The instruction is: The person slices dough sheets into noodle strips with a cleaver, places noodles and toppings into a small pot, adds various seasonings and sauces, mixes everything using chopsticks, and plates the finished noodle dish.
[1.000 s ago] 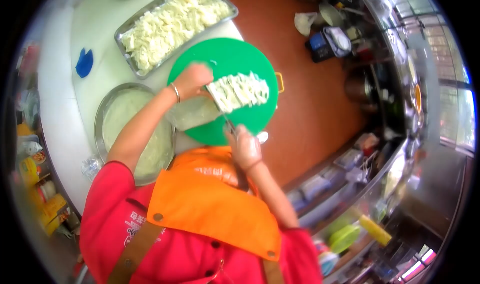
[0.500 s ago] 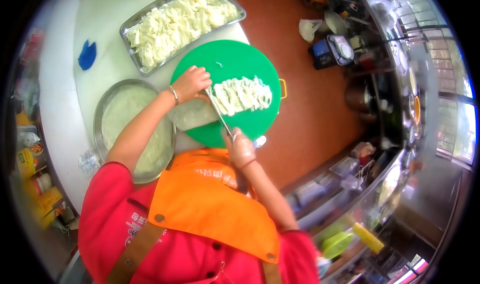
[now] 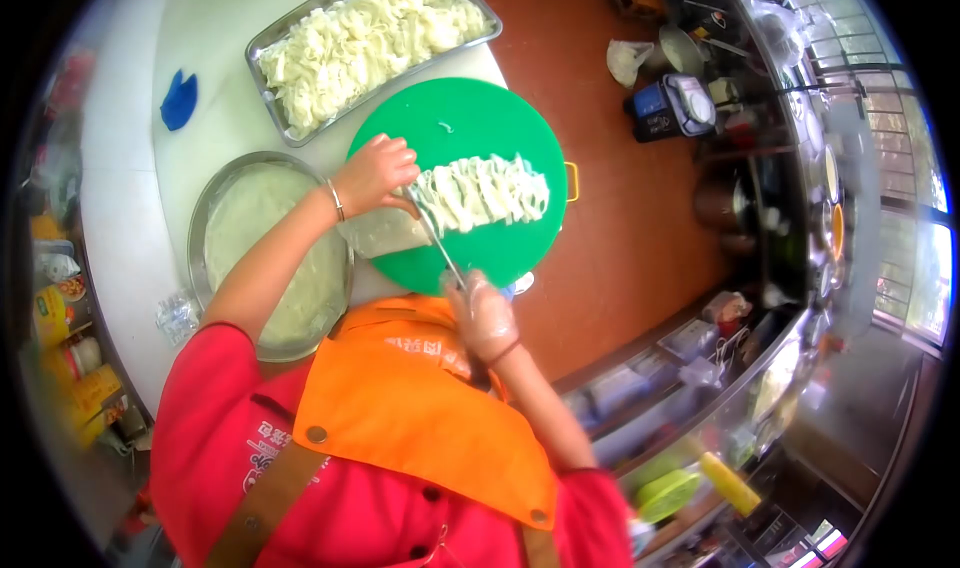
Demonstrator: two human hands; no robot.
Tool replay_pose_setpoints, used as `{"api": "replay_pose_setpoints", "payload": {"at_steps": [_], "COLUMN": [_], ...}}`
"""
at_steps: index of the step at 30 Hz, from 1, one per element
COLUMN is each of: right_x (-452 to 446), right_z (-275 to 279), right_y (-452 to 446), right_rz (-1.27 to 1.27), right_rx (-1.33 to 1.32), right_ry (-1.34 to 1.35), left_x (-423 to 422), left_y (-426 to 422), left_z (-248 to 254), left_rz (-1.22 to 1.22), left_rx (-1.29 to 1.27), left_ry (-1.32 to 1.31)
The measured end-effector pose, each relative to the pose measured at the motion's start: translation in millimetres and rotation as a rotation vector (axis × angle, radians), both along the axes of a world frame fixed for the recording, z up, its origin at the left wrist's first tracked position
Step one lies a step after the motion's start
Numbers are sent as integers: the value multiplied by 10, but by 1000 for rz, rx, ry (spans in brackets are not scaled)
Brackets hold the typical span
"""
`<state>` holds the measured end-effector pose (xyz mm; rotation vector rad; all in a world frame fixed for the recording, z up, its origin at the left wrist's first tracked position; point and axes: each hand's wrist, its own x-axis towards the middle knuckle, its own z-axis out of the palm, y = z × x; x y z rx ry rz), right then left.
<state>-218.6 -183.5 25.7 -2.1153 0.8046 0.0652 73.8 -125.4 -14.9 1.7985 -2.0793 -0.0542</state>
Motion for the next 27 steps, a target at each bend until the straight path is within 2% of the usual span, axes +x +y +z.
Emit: {"api": "replay_pose_setpoints", "payload": {"at_steps": [2, 5, 6, 8, 10, 14, 17, 20, 23, 26, 27], "right_x": [-6, 53, 68, 82, 52, 168, 237, 157, 164, 291, 347], "right_z": [-251, -313, -240, -58, -10, -305, -102, 11, -183, -376, -381], "right_y": [83, -44, -56, -70, 18, -14, -65, 5, 97, 6, -20], "right_rz": [-24, -47, 12, 8, -22, -4, 44, 43, 24, 50, 69], "right_rx": [28, 70, -30, -11, 51, 44, -10, -2, 8, -9, -12], "right_ry": [-10, 58, 76, 115, 83, 76, 182, 88, 82, 45, 17], "left_x": [-24, 79, 56, 47, 45, 123, 154, 81, 79, 245, 229], "left_y": [83, -29, 26, 25, 78, 93, 140, 228, 332, 215, 242], "left_z": [-265, -238, -164, 20, -60, -232, -67, 175, -231, -124, -87], "left_rz": [7, -13, -5, 13, 17, 28, 58, 50, 91, 119, 157], "left_rx": [1, 59, 54, 19, 24, 28, 88, -4, -42, 217, 149], "left_ry": [10, -29, -25, -26, -17, -41, -32, 19, -9, -58, -23]}}
